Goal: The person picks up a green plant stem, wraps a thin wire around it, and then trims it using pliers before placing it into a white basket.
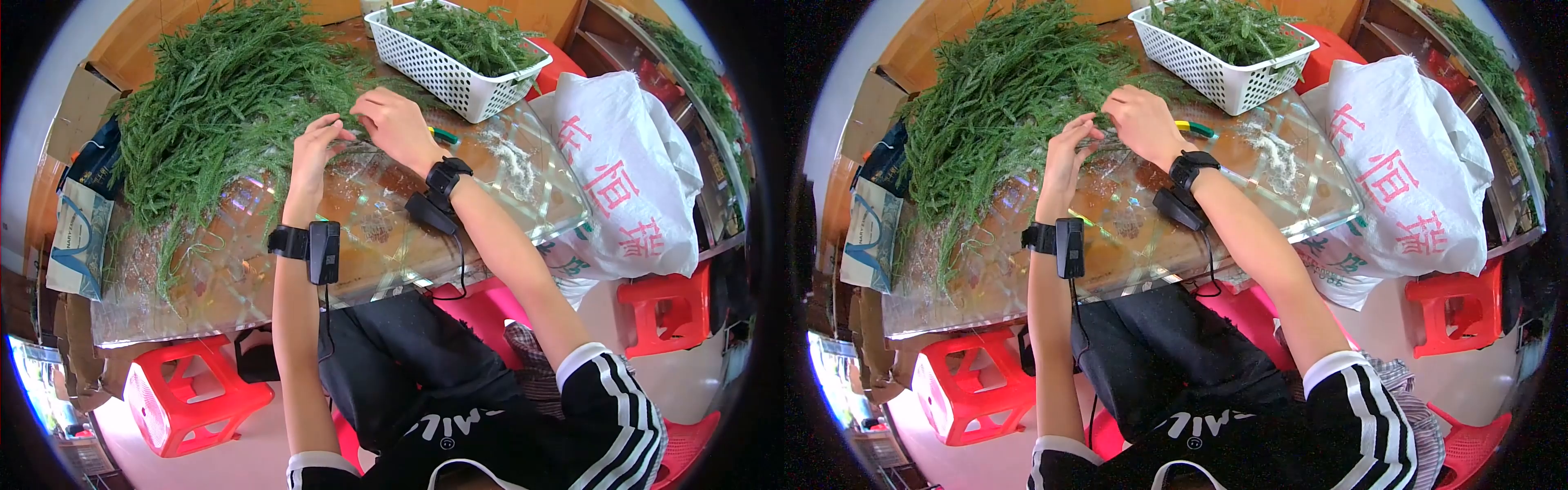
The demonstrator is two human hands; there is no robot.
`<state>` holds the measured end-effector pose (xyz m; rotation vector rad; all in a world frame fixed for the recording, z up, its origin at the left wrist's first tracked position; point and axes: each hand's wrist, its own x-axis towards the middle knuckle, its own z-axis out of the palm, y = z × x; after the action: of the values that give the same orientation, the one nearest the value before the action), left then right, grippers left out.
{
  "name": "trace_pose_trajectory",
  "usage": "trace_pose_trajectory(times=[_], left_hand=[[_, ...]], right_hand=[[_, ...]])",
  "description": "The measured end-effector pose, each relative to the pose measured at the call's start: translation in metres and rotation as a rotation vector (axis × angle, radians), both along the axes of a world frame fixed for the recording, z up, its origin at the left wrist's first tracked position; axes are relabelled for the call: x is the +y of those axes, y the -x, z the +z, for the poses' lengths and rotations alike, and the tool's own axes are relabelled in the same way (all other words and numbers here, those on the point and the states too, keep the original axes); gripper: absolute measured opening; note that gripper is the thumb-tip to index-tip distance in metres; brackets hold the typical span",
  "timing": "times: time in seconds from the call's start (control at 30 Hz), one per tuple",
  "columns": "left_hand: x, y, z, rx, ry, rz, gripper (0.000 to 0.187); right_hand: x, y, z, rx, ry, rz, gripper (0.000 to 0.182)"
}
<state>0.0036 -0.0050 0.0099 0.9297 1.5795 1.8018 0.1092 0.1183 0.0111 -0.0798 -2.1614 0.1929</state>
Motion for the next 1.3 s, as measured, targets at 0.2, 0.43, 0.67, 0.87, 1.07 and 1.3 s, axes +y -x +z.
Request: trace_pose_trajectory(times=[0.2,0.43,0.67,0.87,1.07,1.3], left_hand=[[-0.001,0.000,0.001,-0.038,-0.010,-0.078,0.026],[-0.001,0.002,0.001,-0.055,-0.036,-0.163,0.024],[0.001,-0.002,-0.001,-0.028,-0.066,-0.229,0.024],[0.002,0.001,-0.004,0.103,-0.087,-0.284,0.023],[0.001,-0.006,0.003,0.204,-0.178,-0.289,0.012],[0.001,-0.008,0.008,0.217,-0.270,-0.294,0.006]], right_hand=[[0.000,-0.001,-0.001,-0.044,0.020,0.020,0.009],[0.000,-0.001,0.002,-0.008,0.059,0.016,0.009],[0.002,-0.003,0.004,-0.009,0.126,0.121,0.011],[0.002,-0.002,0.006,0.065,0.139,0.188,0.018],[0.001,-0.006,0.013,0.189,0.053,0.169,0.028],[-0.001,-0.005,0.016,0.200,0.142,0.176,0.035]])
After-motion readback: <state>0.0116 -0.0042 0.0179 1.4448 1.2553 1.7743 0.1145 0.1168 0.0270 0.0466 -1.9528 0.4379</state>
